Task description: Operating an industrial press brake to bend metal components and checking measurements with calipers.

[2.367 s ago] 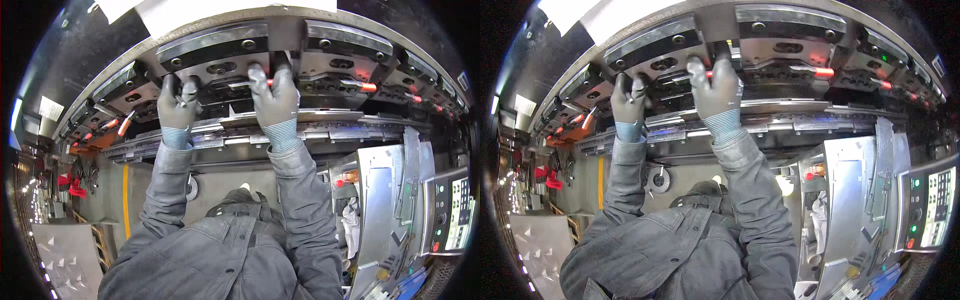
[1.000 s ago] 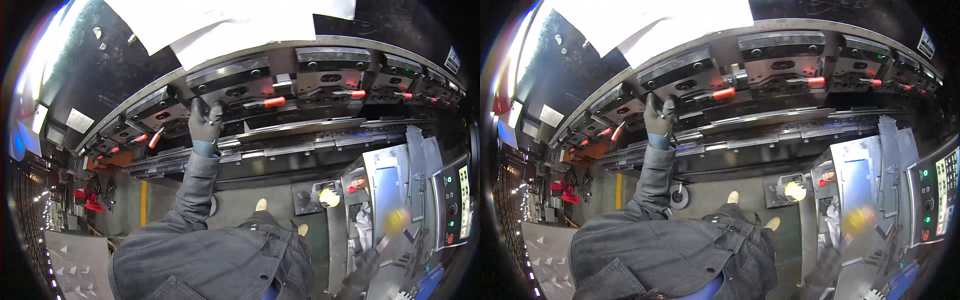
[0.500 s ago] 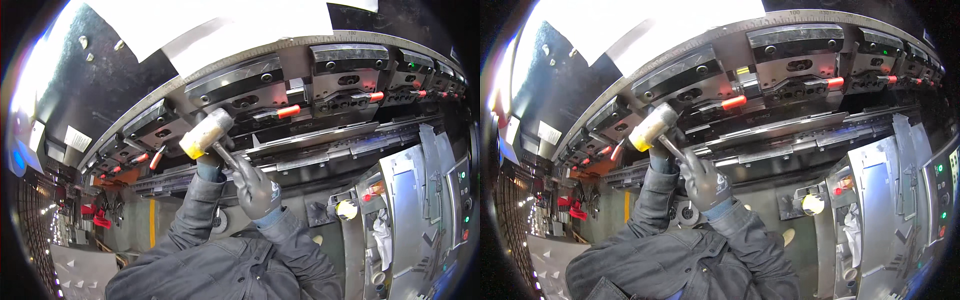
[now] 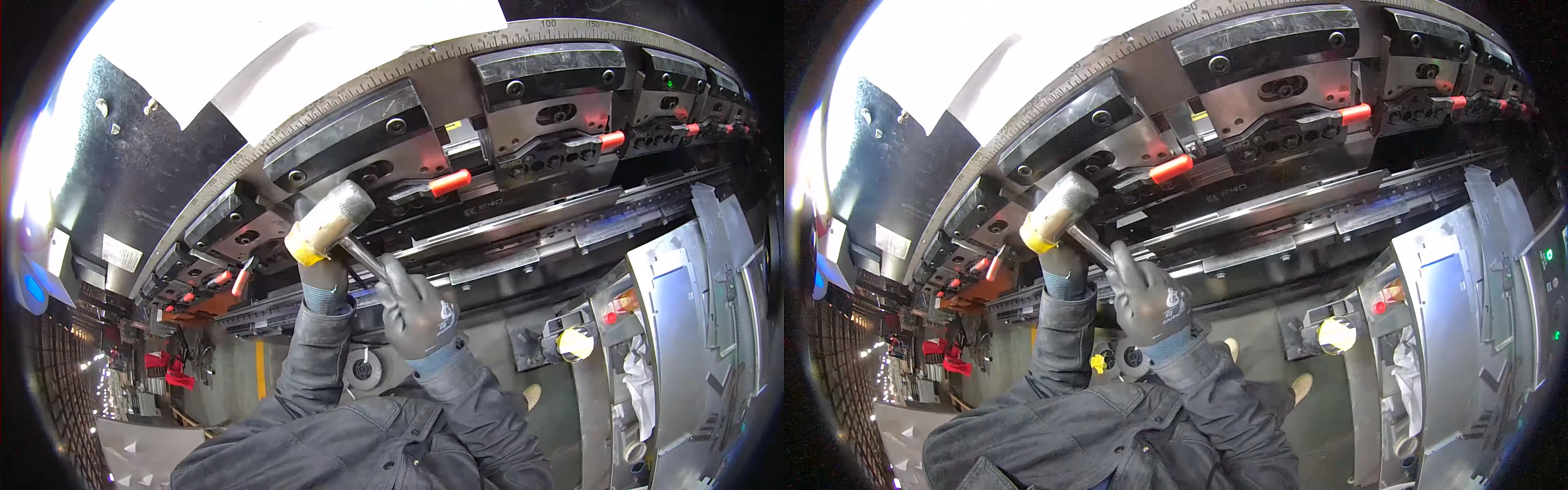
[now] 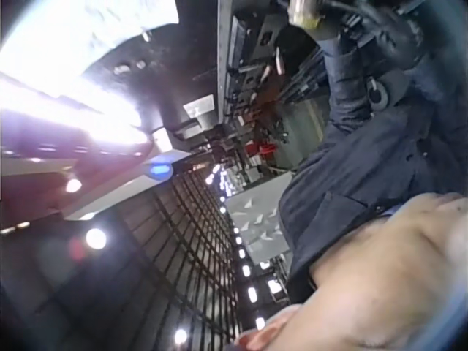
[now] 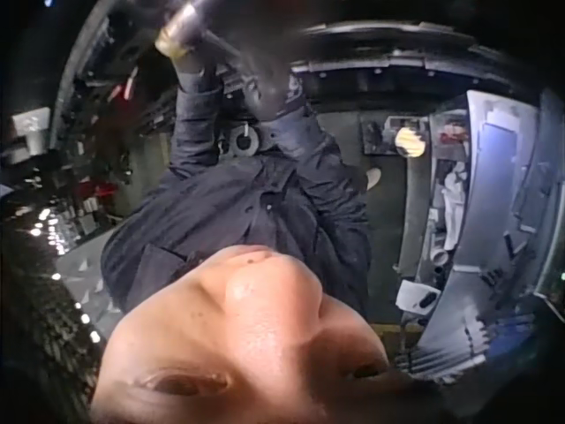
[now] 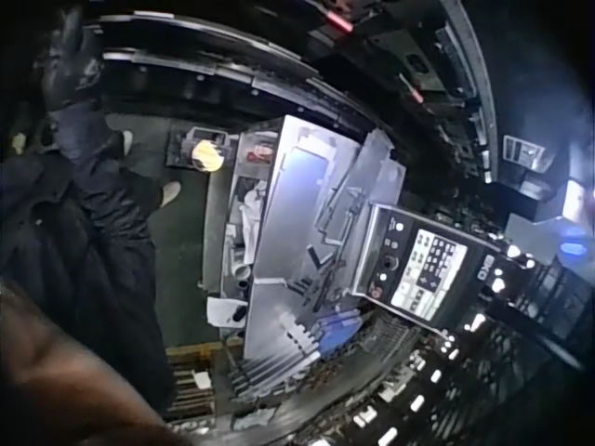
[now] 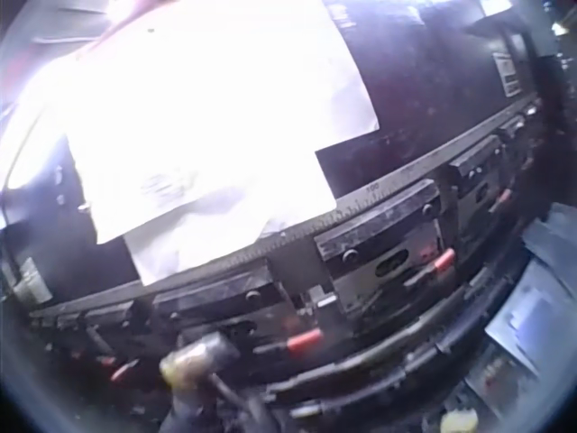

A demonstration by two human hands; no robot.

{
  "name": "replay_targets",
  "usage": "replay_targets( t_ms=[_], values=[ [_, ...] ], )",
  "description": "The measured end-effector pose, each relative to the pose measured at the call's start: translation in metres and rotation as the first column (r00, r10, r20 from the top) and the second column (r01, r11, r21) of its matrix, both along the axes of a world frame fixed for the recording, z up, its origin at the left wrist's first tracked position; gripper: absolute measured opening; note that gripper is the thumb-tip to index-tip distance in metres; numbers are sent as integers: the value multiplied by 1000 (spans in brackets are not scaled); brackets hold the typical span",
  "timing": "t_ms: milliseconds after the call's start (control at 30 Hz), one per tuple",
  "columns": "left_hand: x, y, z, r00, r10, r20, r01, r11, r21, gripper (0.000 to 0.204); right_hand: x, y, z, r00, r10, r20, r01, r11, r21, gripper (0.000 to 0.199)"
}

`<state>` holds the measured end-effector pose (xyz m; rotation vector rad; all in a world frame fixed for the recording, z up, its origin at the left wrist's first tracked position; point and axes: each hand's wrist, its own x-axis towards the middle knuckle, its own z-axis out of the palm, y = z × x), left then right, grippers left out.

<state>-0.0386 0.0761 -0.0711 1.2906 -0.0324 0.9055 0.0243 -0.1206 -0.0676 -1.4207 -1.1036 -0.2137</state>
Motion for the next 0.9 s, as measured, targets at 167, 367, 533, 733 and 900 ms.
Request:
replay_targets(
  t_ms=[167, 367, 533, 733, 900],
  values=[
    [-1, -13, 8, 979, -160, 125, 180, 970, -161, 50, -2, 4, 4, 999, -9, -47, 14, 995, 99, 49],
    [1, -12, 6, 983, -115, 142, 130, 987, -99, 43, -10, 3, 5, 999, -27, -18, 29, 993, 113, 49],
    [-2, -20, 5, 959, 274, -76, -258, 951, 170, 36, -7, 14, -8, 994, -27, -104, 44, 985, 168, 48],
    [20, -74, 57, 592, 703, -394, -495, 703, 510, 34, -10, -6, 12, 1000, 1, -28, 1, 997, 81, 44],
    [9, -42, 28, 663, 735, -142, -506, 579, 639, 23, 6, 5, -7, 997, -37, -73, 44, 994, 103, 49]
  ],
)
